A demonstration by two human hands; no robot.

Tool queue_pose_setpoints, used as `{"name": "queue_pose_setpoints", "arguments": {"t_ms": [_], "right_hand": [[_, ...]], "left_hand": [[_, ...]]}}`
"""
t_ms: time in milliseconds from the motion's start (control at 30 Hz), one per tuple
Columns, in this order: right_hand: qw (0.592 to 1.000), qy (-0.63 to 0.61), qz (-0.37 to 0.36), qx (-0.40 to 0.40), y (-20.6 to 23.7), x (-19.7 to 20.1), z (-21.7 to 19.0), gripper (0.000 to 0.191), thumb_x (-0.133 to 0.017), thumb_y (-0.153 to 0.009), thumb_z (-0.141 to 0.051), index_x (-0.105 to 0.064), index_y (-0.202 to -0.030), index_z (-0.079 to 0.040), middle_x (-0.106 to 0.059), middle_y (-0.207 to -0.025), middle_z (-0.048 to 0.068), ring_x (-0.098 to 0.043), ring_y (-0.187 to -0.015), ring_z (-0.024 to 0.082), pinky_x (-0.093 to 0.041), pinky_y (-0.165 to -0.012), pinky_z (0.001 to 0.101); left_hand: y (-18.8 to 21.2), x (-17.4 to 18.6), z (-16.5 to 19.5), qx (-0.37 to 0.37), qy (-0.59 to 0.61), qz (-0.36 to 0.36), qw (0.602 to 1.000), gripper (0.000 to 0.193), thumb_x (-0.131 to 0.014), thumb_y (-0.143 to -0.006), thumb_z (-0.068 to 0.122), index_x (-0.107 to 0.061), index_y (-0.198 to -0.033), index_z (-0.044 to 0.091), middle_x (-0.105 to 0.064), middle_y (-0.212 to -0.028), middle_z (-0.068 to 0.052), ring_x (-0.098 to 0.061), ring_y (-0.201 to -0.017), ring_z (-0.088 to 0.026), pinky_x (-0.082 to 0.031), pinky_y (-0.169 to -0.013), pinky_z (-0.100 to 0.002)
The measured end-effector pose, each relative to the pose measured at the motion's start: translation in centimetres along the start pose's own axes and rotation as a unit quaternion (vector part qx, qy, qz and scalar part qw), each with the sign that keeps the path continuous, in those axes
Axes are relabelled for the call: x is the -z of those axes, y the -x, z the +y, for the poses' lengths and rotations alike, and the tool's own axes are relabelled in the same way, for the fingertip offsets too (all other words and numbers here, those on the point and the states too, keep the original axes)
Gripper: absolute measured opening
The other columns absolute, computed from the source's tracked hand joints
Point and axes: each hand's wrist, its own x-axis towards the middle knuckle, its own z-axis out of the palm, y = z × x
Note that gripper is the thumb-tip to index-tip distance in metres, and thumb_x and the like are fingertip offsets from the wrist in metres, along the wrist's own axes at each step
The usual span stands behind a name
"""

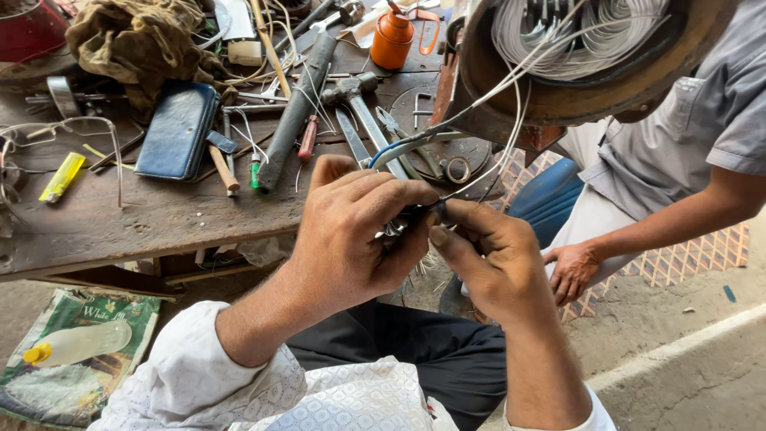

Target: The person sits at a cluttered workbench repairing an electric motor component. They strip and arrange colored wires, wrap the wire bundle with black tape, and press the taped coil assembly together by hand.

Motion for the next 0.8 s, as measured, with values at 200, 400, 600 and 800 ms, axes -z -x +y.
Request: {"name": "queue_pose_setpoints", "arguments": {"t_ms": [200, 400, 600, 800], "right_hand": [[0.976, 0.179, 0.052, 0.111, -0.4, -1.0, -1.2, 0.033, -0.071, -0.093, -0.005, -0.066, -0.125, 0.001, -0.061, -0.089, -0.003, -0.051, -0.071, 0.001, -0.041, -0.061, 0.0180], [0.997, 0.017, 0.062, 0.036, 0.8, -0.3, -0.1, 0.016, -0.071, -0.101, -0.007, -0.072, -0.113, 0.003, -0.067, -0.087, 0.003, -0.057, -0.076, 0.006, -0.046, -0.066, 0.0192], [0.990, -0.118, 0.076, -0.008, 2.6, 1.7, -1.3, 0.020, -0.073, -0.096, -0.006, -0.072, -0.112, 0.007, -0.076, -0.092, 0.010, -0.067, -0.077, 0.012, -0.054, -0.068, 0.0238], [0.993, 0.069, -0.004, 0.091, -1.7, 2.5, -5.8, 0.016, -0.072, -0.102, -0.007, -0.075, -0.113, 0.005, -0.073, -0.080, 0.005, -0.059, -0.065, 0.004, -0.045, -0.056, 0.0188]], "left_hand": [[-0.1, -0.2, 0.5, -0.009, 0.019, -0.007, 1.000, 0.030, -0.077, -0.084, 0.013, -0.067, -0.112, 0.010, -0.070, -0.091, -0.002, -0.069, -0.084, -0.023, -0.047, -0.086, -0.040], [0.2, -0.3, -0.2, 0.008, 0.055, -0.008, 0.998, 0.030, -0.078, -0.083, 0.007, -0.067, -0.112, 0.007, -0.068, -0.089, -0.007, -0.067, -0.083, -0.029, -0.051, -0.075, -0.040], [0.4, -0.5, -1.1, -0.020, 0.049, 0.011, 0.999, 0.032, -0.074, -0.079, 0.005, -0.064, -0.108, 0.010, -0.066, -0.093, -0.003, -0.067, -0.086, -0.027, -0.052, -0.075, -0.037], [0.3, -1.1, -1.4, -0.109, -0.034, 0.012, 0.993, 0.033, -0.079, -0.077, 0.006, -0.061, -0.105, 0.006, -0.059, -0.088, -0.007, -0.062, -0.082, -0.027, -0.048, -0.073, -0.042]]}}
